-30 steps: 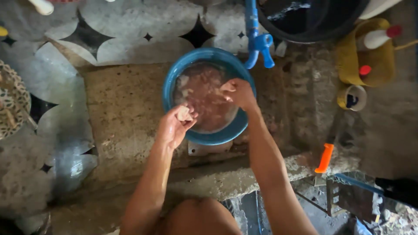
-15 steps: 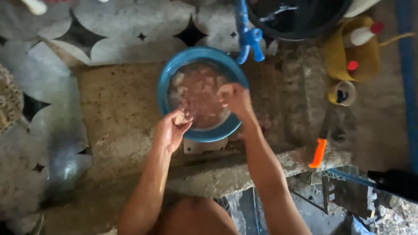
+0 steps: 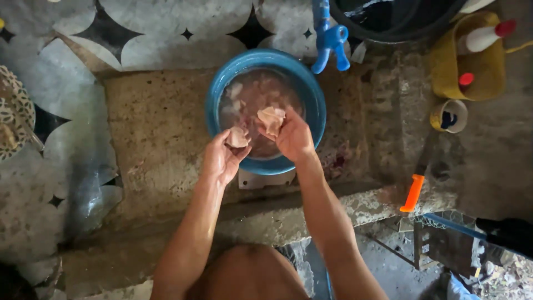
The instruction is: Washing and rinsing pieces of raw meat in a blue basin under a water tap.
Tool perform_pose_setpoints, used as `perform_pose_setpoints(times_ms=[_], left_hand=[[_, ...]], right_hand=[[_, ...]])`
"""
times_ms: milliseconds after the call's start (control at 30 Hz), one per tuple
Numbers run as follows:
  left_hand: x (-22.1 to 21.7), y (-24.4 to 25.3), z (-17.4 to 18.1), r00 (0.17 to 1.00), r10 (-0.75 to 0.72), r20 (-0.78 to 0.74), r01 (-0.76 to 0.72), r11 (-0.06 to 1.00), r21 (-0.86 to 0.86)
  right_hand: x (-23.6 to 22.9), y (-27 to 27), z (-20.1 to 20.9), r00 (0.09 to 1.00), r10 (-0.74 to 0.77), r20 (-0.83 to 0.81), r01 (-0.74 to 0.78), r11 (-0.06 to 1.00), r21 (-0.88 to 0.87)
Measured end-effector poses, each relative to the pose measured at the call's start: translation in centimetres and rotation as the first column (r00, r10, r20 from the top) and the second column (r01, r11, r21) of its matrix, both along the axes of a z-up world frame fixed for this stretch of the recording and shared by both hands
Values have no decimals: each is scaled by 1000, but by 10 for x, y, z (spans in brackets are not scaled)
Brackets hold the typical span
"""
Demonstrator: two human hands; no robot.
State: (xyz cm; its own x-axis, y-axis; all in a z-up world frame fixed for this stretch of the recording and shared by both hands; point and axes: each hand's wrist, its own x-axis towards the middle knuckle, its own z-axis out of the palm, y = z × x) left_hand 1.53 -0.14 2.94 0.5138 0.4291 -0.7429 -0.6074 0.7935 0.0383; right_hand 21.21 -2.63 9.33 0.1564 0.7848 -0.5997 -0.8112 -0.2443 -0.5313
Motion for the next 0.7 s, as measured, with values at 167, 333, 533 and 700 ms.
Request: perform_pose_setpoints(times_ms=[167, 333, 533, 700], left_hand=[[24, 11, 41, 1000, -5, 13, 6, 1000, -9], [55, 10, 42, 998, 54, 35, -54, 998, 9], [77, -27, 91, 394, 281, -875, 919, -128, 372], [15, 4, 105, 492, 389, -779, 853, -37, 520]], right_hand=[[-12, -12, 43, -199, 415, 888, -204, 869, -452], [-22, -30, 61, 413, 142, 900, -81, 990, -119], [-15, -23, -30, 909, -353, 222, 398, 892, -212], [80, 17, 46, -277, -44, -960, -43, 999, -33]])
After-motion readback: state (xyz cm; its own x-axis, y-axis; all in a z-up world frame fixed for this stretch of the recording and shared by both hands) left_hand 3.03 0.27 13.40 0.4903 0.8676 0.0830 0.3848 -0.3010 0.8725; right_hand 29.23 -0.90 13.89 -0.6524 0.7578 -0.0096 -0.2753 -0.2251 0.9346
